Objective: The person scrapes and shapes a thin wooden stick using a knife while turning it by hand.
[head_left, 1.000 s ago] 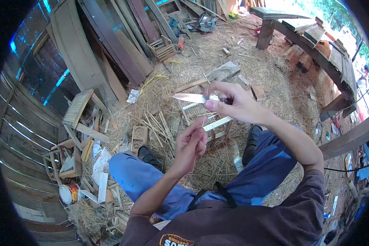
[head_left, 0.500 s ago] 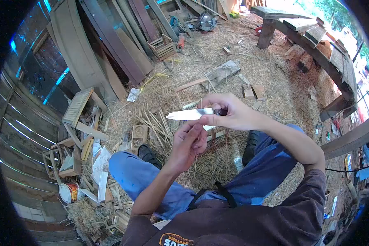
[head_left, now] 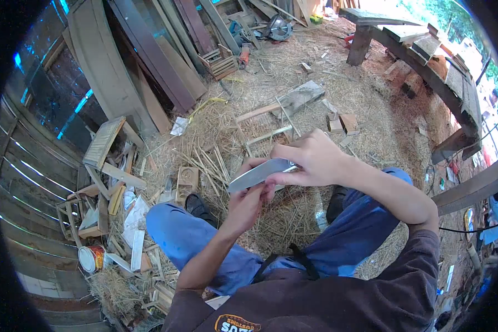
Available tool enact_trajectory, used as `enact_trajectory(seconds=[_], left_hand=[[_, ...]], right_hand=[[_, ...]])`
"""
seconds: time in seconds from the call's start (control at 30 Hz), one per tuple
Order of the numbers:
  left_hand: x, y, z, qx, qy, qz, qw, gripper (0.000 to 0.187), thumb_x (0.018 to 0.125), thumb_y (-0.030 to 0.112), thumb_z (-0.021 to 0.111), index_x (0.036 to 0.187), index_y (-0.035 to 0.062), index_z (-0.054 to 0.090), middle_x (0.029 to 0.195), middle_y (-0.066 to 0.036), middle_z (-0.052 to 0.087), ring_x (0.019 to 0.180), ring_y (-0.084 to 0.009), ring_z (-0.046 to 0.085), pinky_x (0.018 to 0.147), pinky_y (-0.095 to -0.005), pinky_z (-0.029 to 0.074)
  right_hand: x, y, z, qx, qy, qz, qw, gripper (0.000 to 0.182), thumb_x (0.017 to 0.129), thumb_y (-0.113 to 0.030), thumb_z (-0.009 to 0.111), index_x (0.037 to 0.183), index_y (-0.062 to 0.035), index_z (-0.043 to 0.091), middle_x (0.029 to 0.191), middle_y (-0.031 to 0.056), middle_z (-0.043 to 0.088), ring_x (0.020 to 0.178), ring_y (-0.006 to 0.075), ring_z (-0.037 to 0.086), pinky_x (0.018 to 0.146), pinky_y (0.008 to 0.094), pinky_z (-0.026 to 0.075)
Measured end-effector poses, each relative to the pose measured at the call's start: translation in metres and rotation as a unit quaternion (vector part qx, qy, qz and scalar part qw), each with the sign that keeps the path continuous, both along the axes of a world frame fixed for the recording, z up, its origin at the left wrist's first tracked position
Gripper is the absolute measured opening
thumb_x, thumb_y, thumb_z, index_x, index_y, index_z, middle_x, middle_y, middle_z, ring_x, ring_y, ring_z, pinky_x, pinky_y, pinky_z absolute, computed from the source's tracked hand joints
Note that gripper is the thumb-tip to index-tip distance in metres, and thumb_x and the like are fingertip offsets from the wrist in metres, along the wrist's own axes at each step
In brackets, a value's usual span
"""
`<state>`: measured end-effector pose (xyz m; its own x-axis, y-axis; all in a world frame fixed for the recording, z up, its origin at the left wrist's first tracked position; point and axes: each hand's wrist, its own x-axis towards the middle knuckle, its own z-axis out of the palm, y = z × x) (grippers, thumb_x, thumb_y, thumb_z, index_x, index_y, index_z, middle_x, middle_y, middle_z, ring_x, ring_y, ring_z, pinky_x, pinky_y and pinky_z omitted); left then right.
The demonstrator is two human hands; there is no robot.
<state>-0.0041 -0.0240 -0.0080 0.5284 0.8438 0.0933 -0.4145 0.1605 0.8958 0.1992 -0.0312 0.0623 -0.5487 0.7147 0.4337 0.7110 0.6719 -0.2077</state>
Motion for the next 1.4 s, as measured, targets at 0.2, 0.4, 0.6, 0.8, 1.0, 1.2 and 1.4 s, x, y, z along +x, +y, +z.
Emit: enact_trajectory(seconds=[0.2, 0.4, 0.6, 0.8, 1.0, 1.2, 1.4], left_hand=[[-0.004, 0.001, 0.006, -0.021, -0.002, -0.046, 0.999, 0.022, 0.098, 0.011, 0.059, 0.118, 0.0065, 0.049, 0.082, 0.001, 0.052, 0.068, -0.0056, 0.047, 0.056, -0.0226, 0.038], [0.002, -0.008, 0.012, -0.042, -0.015, -0.044, 0.998, 0.014, 0.099, 0.012, 0.057, 0.111, 0.0059, 0.054, 0.077, 0.002, 0.048, 0.065, -0.0058, 0.042, 0.055, -0.023, 0.036], [0.01, -0.013, 0.007, -0.039, -0.02, -0.087, 0.995, 0.014, 0.101, 0.011, 0.053, 0.109, 0.002, 0.059, 0.076, 0.0, 0.047, 0.063, -0.006, 0.038, 0.055, -0.0237, 0.034], [0.006, 0.002, 0.012, -0.055, -0.012, -0.011, 0.998, 0.018, 0.102, 0.012, 0.051, 0.112, 0.0012, 0.059, 0.079, -0.002, 0.054, 0.063, -0.0058, 0.041, 0.058, -0.0231, 0.038], [0.005, 0.003, -0.001, 0.0, -0.011, 0.0, 1.0, 0.017, 0.098, 0.006, 0.058, 0.114, 0.0038, 0.057, 0.087, -0.003, 0.06, 0.071, -0.0058, 0.051, 0.062, -0.0222, 0.042], [0.003, -0.001, -0.001, -0.035, -0.03, 0.032, 0.998, 0.024, 0.094, -0.002, 0.058, 0.117, 0.0045, 0.056, 0.096, -0.001, 0.061, 0.079, -0.0051, 0.054, 0.064, -0.0235, 0.044], [0.0, -0.004, -0.008, 0.009, -0.019, 0.053, 0.998, 0.034, 0.091, -0.005, 0.059, 0.124, 0.0037, 0.055, 0.1, -0.002, 0.061, 0.084, -0.0065, 0.056, 0.069, -0.0229, 0.046]], right_hand=[[0.008, 0.006, -0.006, 0.048, 0.01, 0.032, 0.998, 0.039, 0.088, -0.054, 0.064, 0.085, -0.016, 0.058, 0.053, 0.0073, 0.053, 0.047, 0.0301, 0.058, 0.044, 0.0425, 0.044], [0.019, 0.008, 0.007, 0.023, 0.046, -0.017, 0.999, 0.032, 0.088, -0.046, 0.068, 0.089, -0.0144, 0.065, 0.06, 0.0042, 0.06, 0.05, 0.0212, 0.061, 0.047, 0.0358, 0.044], [0.055, 0.018, 0.036, -0.02, 0.154, -0.217, 0.964, 0.03, 0.092, -0.041, 0.063, 0.095, -0.0117, 0.067, 0.07, 0.007, 0.07, 0.058, 0.0198, 0.068, 0.054, 0.0327, 0.052], [0.031, 0.005, 0.024, 0.084, 0.056, -0.121, 0.987, 0.037, 0.09, -0.047, 0.064, 0.093, -0.0095, 0.062, 0.064, 0.0073, 0.066, 0.051, 0.025, 0.064, 0.049, 0.0374, 0.047], [0.013, 0.0, 0.006, 0.035, -0.026, -0.063, 0.997, 0.042, 0.092, -0.053, 0.058, 0.089, -0.011, 0.057, 0.058, 0.0087, 0.06, 0.046, 0.0294, 0.059, 0.044, 0.0413, 0.043], [-0.001, -0.003, -0.004, 0.033, -0.051, -0.034, 0.998, 0.04, 0.091, -0.051, 0.06, 0.091, -0.0115, 0.056, 0.058, 0.0076, 0.059, 0.048, 0.0282, 0.061, 0.044, 0.041, 0.044], [-0.003, -0.004, -0.002, 0.045, -0.038, -0.03, 0.998, 0.037, 0.088, -0.048, 0.066, 0.091, -0.0125, 0.058, 0.058, 0.0061, 0.059, 0.049, 0.0262, 0.061, 0.044, 0.0391, 0.044]])
